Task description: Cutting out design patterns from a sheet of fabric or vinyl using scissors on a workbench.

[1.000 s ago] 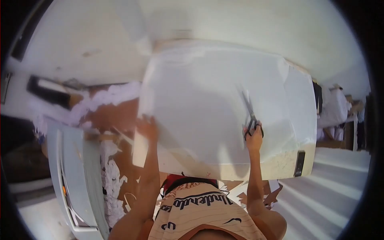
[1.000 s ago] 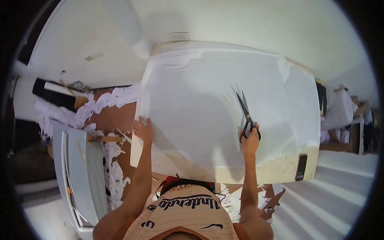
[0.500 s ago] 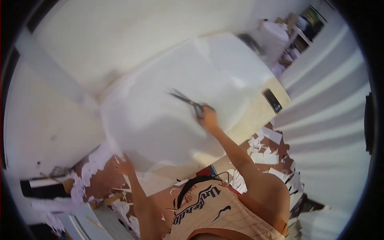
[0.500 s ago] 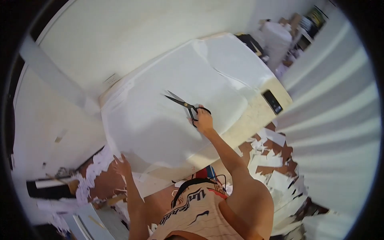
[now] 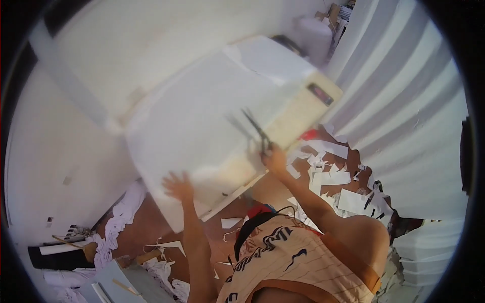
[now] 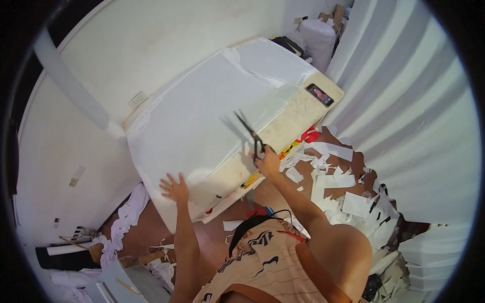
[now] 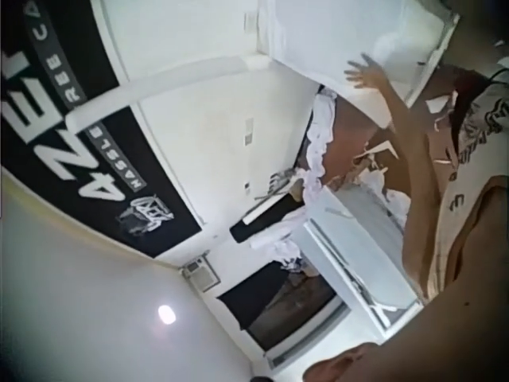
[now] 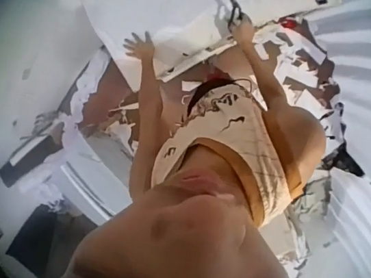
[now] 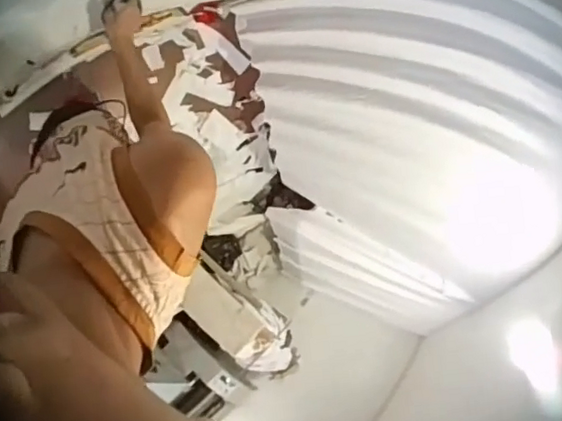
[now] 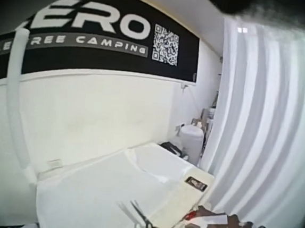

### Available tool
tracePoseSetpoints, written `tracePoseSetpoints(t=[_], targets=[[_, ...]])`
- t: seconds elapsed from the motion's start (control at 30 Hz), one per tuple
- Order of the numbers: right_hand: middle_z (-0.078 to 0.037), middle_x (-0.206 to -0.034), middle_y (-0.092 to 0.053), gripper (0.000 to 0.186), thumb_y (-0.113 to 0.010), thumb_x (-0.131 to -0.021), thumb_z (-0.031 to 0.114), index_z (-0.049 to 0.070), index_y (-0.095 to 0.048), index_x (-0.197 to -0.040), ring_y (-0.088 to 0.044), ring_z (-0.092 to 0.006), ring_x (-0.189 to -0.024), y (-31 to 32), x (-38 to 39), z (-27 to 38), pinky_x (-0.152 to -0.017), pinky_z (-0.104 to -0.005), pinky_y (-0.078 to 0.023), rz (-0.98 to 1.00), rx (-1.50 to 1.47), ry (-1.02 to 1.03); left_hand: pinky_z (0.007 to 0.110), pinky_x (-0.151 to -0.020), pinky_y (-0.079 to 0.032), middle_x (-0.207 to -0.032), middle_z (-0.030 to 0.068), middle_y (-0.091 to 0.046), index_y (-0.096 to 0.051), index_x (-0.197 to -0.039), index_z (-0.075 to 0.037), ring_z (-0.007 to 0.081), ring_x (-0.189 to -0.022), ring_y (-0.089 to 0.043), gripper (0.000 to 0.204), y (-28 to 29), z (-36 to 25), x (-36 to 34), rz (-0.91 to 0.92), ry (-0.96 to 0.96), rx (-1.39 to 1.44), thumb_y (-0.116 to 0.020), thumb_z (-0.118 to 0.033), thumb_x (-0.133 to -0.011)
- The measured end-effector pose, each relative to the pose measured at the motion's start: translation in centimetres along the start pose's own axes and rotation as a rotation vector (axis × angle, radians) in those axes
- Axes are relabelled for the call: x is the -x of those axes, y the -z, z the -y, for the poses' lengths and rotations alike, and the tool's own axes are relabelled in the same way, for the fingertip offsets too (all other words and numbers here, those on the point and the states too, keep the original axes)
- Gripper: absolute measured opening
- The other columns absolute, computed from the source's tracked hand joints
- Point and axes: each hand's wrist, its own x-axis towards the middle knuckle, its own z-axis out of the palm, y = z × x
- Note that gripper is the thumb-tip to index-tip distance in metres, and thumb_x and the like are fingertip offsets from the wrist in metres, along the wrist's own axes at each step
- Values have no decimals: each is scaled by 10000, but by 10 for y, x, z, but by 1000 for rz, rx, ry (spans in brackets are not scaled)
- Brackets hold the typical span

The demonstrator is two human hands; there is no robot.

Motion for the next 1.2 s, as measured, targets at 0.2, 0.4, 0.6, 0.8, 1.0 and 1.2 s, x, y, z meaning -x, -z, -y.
tracePoseSetpoints(t=[0.2,0.4,0.6,0.8,1.0,1.2], targets=[[-213,-920,-681,475,-796,-771,360,12,-597,-1026,-662,-430,-910,-30,163,79,-791,-482,-522,227,-157,195,611,-1200,-135,-1650,245,-132,-283,-1592,-157,456,-1520,-111,800,63,76,57,-60,-248,204,-509,-601,-966],[-208,-960,-659,493,-811,-756,357,9,-576,-1015,-636,-425,-954,-99,169,106,-813,-480,-505,340,-144,494,545,-1133,-337,-1528,345,-326,-431,-1487,-34,517,-1404,-338,670,108,244,293,-191,167,605,-676,-357,-953],[-212,-1002,-653,590,-784,-783,432,-20,-594,-1112,-641,-420,-947,-183,37,89,-837,-494,-527,-22,258,672,559,-1007,-446,-1391,295,-505,-603,-1301,-21,499,-1266,-481,500,105,393,443,123,369,413,-667,-360,-940],[-222,-1112,-673,665,-787,-756,516,-8,-594,-1117,-646,-418,-1064,-209,82,157,-901,-502,-519,97,295,370,569,-916,-478,-1115,305,-632,-668,-1118,0,512,-1049,-581,419,54,543,638,68,462,264,-620,-384,-957],[-223,-1121,-679,721,-808,-726,554,-5,-592,-1126,-648,-416,-1062,-220,108,159,-908,-501,-516,86,319,298,571,-867,-510,-1115,272,-663,-680,-1118,-25,505,-1014,-623,439,55,583,701,538,715,213,-628,-419,-933],[-259,-1038,-694,593,-763,-815,501,-26,-702,-1080,-657,-428,-1032,-246,165,188,-896,-512,-520,65,316,669,549,-742,-543,-848,223,-698,-722,-1035,-88,436,-794,-683,303,47,678,741,265,647,175,-543,-326,-979]])
